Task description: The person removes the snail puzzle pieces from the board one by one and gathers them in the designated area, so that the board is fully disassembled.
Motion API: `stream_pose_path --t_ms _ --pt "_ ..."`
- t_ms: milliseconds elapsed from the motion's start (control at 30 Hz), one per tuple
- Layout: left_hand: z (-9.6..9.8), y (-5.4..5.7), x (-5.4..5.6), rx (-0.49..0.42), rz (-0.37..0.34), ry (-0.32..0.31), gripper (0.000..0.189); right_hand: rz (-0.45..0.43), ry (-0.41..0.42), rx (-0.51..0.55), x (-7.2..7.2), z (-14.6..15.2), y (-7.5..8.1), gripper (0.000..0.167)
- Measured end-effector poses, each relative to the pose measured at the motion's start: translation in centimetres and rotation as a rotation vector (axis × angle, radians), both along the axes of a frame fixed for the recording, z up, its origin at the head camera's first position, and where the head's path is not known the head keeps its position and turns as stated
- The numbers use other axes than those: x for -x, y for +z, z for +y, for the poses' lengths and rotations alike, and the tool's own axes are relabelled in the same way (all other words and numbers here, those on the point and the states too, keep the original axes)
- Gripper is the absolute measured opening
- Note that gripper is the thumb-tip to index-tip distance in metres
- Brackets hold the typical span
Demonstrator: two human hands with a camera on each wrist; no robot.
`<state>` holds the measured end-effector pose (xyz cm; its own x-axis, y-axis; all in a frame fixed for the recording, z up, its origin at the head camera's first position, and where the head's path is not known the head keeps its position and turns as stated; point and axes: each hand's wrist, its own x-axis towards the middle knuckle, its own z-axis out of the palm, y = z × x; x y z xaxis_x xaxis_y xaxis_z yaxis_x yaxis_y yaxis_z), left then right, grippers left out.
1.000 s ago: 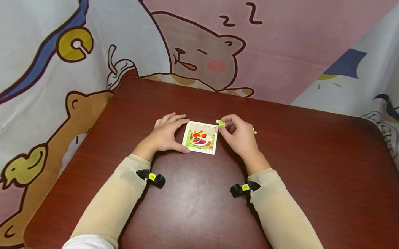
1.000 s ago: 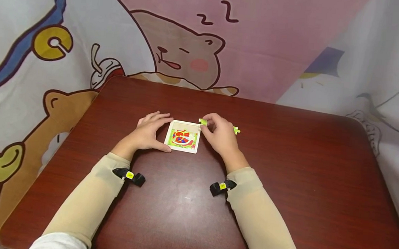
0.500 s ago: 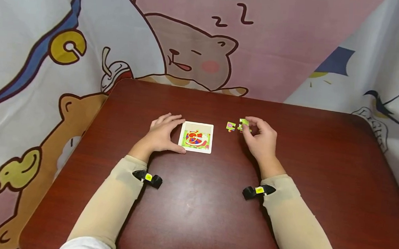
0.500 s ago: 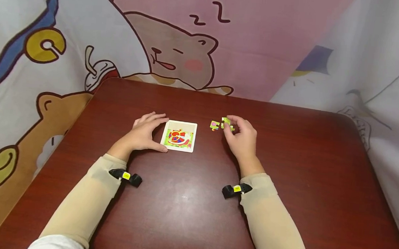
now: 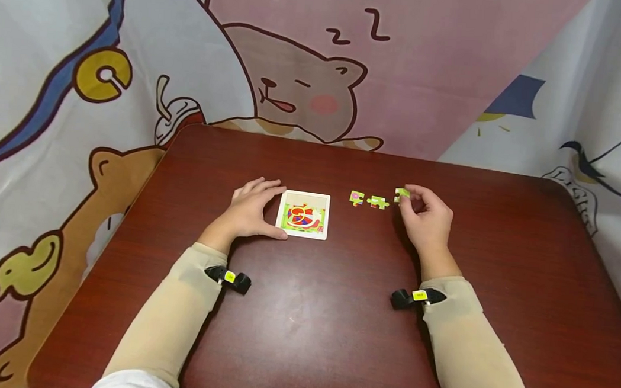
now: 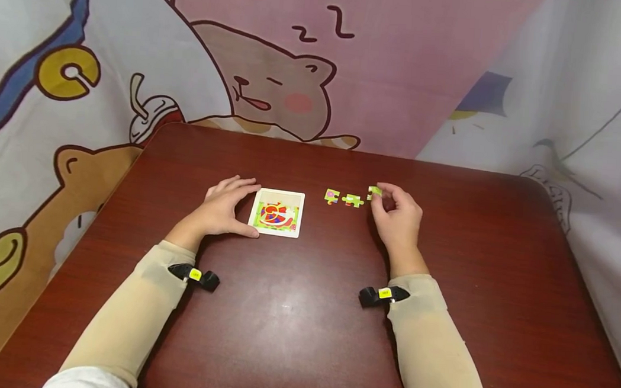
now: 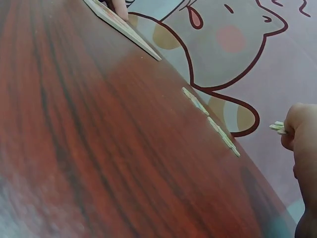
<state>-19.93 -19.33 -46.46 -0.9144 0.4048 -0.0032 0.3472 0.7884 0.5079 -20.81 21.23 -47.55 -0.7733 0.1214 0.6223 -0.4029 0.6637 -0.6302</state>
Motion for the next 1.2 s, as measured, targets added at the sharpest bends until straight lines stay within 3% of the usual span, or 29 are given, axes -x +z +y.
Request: stream_pose_path --t_ms 133,300,433,767,1200 --pt "0.0 0.1 -0.1 0.002 0.002 0.001 0.119 -0.064 -0.012 0.008 -0.2 0.1 0.1 0.021" --pt "0.1 0.3 -0.1 0.000 0.007 0.005 0.119 -0.211 -0.077 0.059 -0.2 0.5 0.2 0.021" --pt "0.1 0.5 -0.1 -0.004 0.007 0.006 0.119 -0.289 -0.129 0.028 -0.5 1.5 0.4 0.022" --pt "0.1 0.1 -0.4 -0.006 0.003 0.007 0.118 -0.370 -0.112 -0.032 -0.9 2.5 0.0 0.025" --pt "0.1 0.1 -0.2 -0.001 0.005 0.007 0.118 -0.380 -0.053 -0.095 -0.6 2.5 -0.2 0.031"
